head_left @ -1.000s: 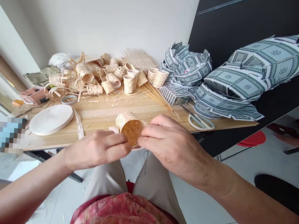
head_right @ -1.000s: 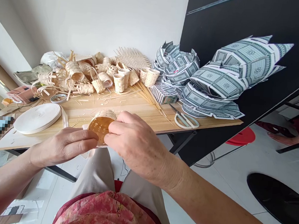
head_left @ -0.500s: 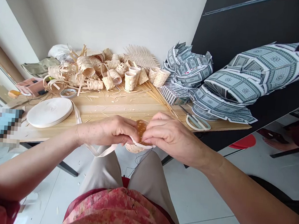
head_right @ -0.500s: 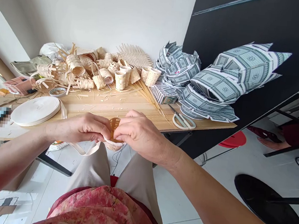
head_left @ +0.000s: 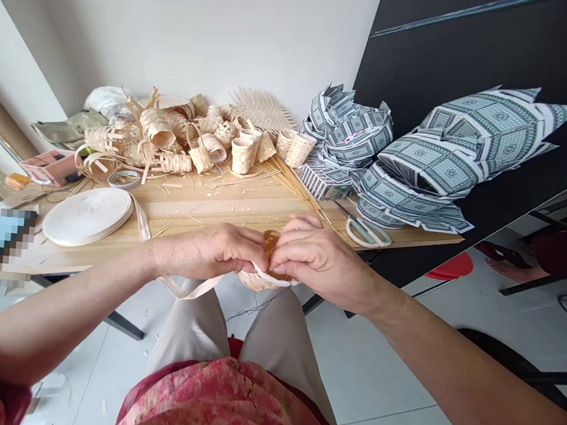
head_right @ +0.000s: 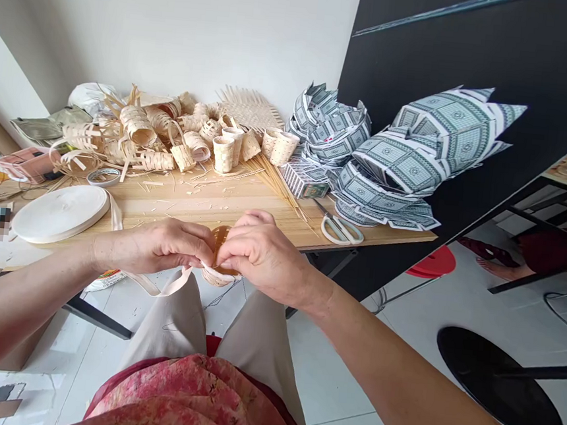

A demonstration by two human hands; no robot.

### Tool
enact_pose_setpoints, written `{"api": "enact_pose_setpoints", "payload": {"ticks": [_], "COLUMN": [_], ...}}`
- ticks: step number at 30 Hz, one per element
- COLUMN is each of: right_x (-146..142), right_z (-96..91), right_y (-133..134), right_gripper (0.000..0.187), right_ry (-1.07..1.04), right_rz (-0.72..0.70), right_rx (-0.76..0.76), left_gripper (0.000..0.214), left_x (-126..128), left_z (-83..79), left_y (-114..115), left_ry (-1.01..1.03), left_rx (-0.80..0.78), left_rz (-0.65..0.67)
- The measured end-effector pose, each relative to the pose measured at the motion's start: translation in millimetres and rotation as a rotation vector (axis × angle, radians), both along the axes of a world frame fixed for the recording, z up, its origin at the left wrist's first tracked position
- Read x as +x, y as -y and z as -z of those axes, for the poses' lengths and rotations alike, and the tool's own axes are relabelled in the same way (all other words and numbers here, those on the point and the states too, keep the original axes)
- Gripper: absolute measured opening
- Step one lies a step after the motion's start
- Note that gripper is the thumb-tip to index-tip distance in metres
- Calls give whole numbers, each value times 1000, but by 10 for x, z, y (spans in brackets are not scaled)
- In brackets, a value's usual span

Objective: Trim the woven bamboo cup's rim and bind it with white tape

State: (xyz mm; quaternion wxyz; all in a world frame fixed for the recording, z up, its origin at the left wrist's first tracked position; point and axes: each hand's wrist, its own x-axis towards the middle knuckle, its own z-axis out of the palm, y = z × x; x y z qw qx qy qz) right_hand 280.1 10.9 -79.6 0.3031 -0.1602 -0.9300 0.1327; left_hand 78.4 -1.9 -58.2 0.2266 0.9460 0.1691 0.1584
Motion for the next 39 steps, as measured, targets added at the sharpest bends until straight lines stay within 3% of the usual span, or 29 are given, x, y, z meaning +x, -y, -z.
{"api": "enact_pose_setpoints", "payload": {"ticks": [6,14,20,28,39], "right_x": [-26,42,11,-57,-65], "right_z": [79,-59,-83,-91,-91], "right_y": [8,-61,-103,-132,-130], "right_gripper": [17,13,22,20,18], "right_ry": [-26,122,134,124,151], "right_rz": [42,8,-39,-57,-47], "right_rx": [31,140,167,52,8], "left_gripper": [22,22,18,15,15], "left_x": [25,-5,-19,-22,-35], "left_z": [94,71,68,75,86], "left_y": [-19,-46,-40,-10,-31], "left_ry": [55,-3,23,43,49], "left_rx": [89,58,59,56,40], "left_rz": [-33,-25,-43,-81,-66]}}
